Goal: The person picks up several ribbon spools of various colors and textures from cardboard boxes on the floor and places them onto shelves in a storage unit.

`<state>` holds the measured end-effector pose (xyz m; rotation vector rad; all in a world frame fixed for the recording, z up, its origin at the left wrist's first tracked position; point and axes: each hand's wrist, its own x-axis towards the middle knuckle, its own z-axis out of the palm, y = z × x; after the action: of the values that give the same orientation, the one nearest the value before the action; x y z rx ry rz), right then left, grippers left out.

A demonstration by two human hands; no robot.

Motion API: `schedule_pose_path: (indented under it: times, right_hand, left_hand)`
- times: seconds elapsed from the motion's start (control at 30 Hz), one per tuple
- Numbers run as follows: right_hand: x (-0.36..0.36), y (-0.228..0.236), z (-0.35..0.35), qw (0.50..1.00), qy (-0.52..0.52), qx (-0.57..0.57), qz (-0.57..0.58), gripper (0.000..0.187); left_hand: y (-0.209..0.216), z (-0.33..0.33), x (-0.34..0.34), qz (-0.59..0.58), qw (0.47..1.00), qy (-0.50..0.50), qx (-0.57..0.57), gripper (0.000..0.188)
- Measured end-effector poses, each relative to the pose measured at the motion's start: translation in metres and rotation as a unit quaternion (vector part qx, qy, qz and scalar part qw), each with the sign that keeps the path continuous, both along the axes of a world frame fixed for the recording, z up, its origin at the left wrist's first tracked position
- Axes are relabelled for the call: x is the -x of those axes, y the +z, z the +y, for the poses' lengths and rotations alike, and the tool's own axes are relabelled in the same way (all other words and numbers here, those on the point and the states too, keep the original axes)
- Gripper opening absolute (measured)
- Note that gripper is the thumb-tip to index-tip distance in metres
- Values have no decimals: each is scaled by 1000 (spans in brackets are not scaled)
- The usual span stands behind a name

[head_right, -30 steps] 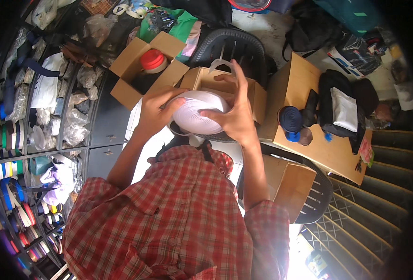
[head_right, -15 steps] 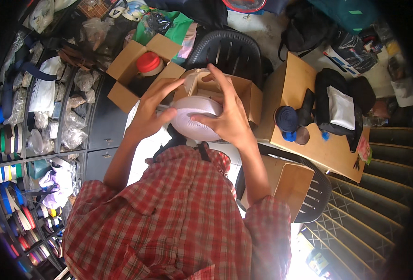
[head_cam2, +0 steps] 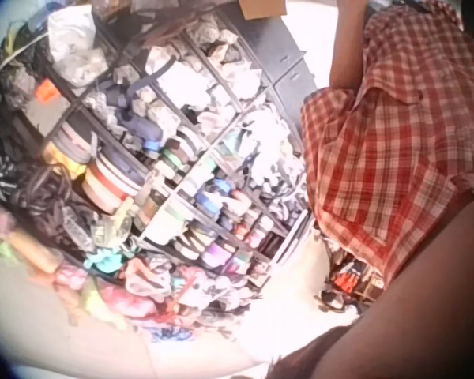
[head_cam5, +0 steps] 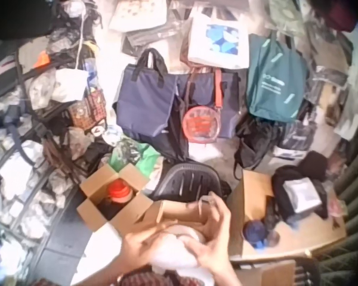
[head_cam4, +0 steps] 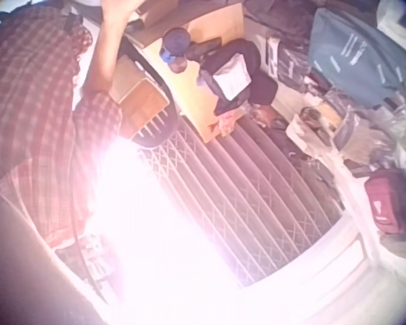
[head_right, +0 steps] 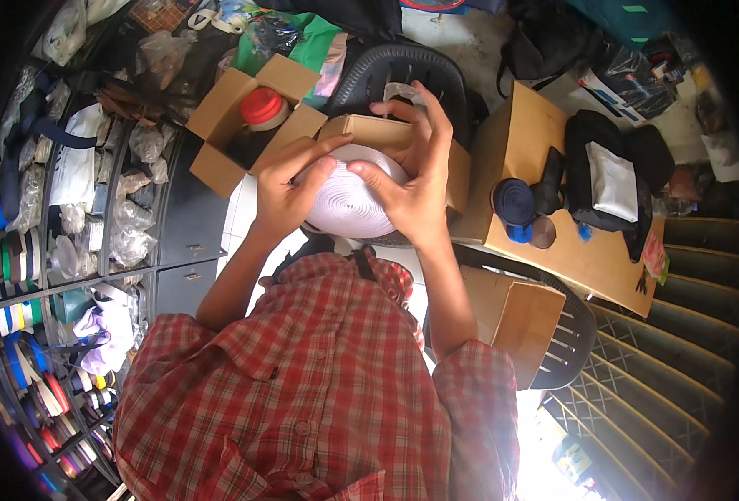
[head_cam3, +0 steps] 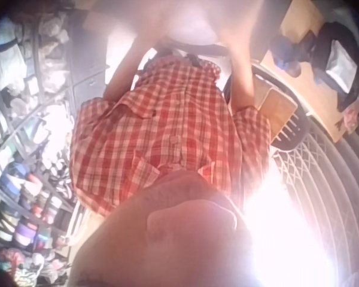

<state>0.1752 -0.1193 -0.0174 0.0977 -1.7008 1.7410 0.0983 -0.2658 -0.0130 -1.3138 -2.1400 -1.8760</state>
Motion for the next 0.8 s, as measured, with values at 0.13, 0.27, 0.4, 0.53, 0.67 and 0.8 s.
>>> schedule_pose_path:
  times: [0.13, 0.27, 0.4, 0.53, 0.67, 0.8]
  right_hand:
    - [-3, 6, 10, 997, 55, -45, -7, 117]
    - [-6, 13, 13, 997, 31, -65, -28, 116]
    - [-7, 16, 15, 999, 9, -46, -16, 112]
    - [-5, 15, 18, 992, -35, -109, 45, 109]
    - [-4, 18, 15, 997, -31, -13, 68, 113]
    - [1, 16, 6, 994, -45, 44, 90, 114]
  left_hand:
    - [-2, 6, 2, 32, 999, -19, -14, 22]
    - [5, 2, 10, 137, 990, 0, 21, 24]
    - [9, -11, 19, 176, 982, 1, 73, 26]
    - [13, -11, 14, 97, 991, -26, 83, 24]
    - [14, 2, 4, 84, 996, 24, 19, 21]
    - [0, 12, -1, -15, 994, 90, -67, 18]
